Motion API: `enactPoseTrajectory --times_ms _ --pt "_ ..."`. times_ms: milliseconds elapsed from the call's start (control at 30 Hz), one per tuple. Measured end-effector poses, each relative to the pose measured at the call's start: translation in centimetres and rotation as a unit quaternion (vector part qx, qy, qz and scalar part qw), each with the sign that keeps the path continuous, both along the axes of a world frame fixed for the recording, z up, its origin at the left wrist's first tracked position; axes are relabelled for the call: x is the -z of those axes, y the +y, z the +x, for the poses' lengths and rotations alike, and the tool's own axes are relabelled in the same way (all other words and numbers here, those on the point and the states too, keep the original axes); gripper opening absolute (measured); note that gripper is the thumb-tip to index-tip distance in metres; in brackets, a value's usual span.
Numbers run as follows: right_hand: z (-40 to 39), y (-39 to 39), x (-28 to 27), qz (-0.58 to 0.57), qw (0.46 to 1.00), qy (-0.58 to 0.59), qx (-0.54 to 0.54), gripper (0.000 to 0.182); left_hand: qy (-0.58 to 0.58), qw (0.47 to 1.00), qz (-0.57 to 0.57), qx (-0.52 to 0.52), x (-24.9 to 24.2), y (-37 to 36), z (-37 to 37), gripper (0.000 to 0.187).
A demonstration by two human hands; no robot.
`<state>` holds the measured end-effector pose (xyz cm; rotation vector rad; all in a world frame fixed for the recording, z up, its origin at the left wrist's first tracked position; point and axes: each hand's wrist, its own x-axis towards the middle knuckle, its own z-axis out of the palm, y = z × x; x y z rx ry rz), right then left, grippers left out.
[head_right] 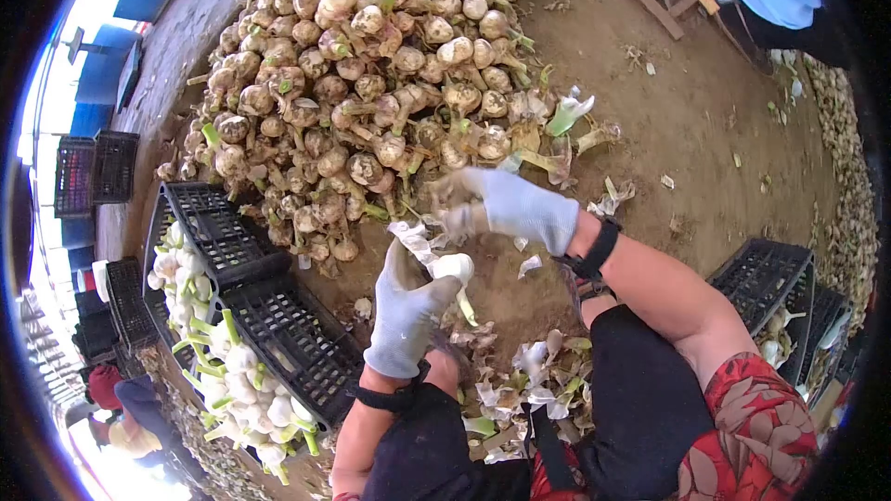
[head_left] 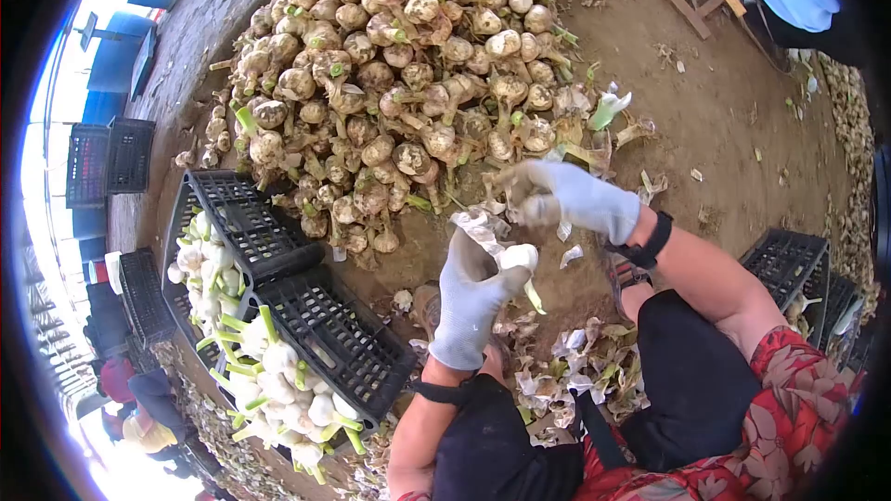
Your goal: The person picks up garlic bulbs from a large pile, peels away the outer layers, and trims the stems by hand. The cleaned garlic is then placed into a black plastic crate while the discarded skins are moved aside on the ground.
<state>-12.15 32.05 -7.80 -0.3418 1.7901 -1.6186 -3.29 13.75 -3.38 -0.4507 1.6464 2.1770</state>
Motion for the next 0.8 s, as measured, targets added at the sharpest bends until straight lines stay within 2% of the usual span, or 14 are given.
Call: enactPoseTrajectory --times_ms 100,133,233,267,367,400,500,533,567,633,667,700,767,800 --pt "1.8 -0.4 -0.8 0.016 0.998 -0.022 -0.053 0.059 -0.031 0.998 -0.049 -0.033 0.5 -0.2 0.0 0.063" --pt "2.4 -0.8 -0.6 0.034 0.998 -0.004 -0.049 0.057 -0.04 0.998 -0.011 -0.049 1.4 -0.5 0.3 0.05" --pt "3.3 -1.6 -0.2 0.026 1.0 -0.003 -0.017 0.053 -0.069 0.994 0.035 -0.071 2.5 -1.9 0.7 0.034" --pt "3.6 -1.6 -0.3 0.015 1.0 -0.011 -0.001 0.052 -0.069 0.994 0.016 -0.088 1.6 -1.5 0.6 0.025" --pt "4.1 -1.6 -1.5 0.109 0.989 0.095 -0.015 0.05 -0.083 0.991 -0.092 -0.041 2.2 -1.1 0.4 0.019" --pt "4.3 -1.7 -1.6 0.104 0.989 0.104 -0.009 0.048 -0.063 0.99 -0.113 -0.06 2.6 -0.9 0.4 0.014" --pt "3.9 -1.2 -1.6 -0.076 0.987 -0.126 0.06 0.047 -0.006 0.985 -0.092 -0.148 3.6 -0.4 0.1 0.011" --pt "3.7 -1.0 -1.5 -0.123 0.977 -0.162 0.061 0.048 0.047 0.975 -0.153 -0.154 4.5 -0.8 0.1 0.014" --pt "3.5 -0.7 -1.3 -0.169 0.964 -0.196 0.063 0.049 -0.009 0.977 -0.14 -0.16 5.5 -1.5 0.1 0.015" --pt "3.1 -0.2 -1.3 -0.256 0.928 -0.262 0.065 0.052 -0.057 0.966 -0.234 -0.091 6.5 -2.7 0.1 0.017" --pt "3.2 -0.2 -1.6 -0.274 0.924 -0.26 0.065 0.055 0.028 0.924 -0.366 -0.107 6.7 -2.3 0.4 0.018" --pt "3.3 -0.3 -1.7 -0.268 0.924 -0.26 0.082 0.054 0.11 0.856 -0.491 -0.121 6.9 -1.7 0.8 0.02" --pt "3.4 -0.6 -1.6 -0.26 0.922 -0.262 0.118 0.053 0.209 0.805 -0.538 -0.138 6.0 -1.3 0.8 0.025" --pt "3.4 -0.4 -0.9 -0.246 0.925 -0.265 0.115 0.051 0.231 0.84 -0.47 -0.141 5.2 -1.4 1.0 0.027"
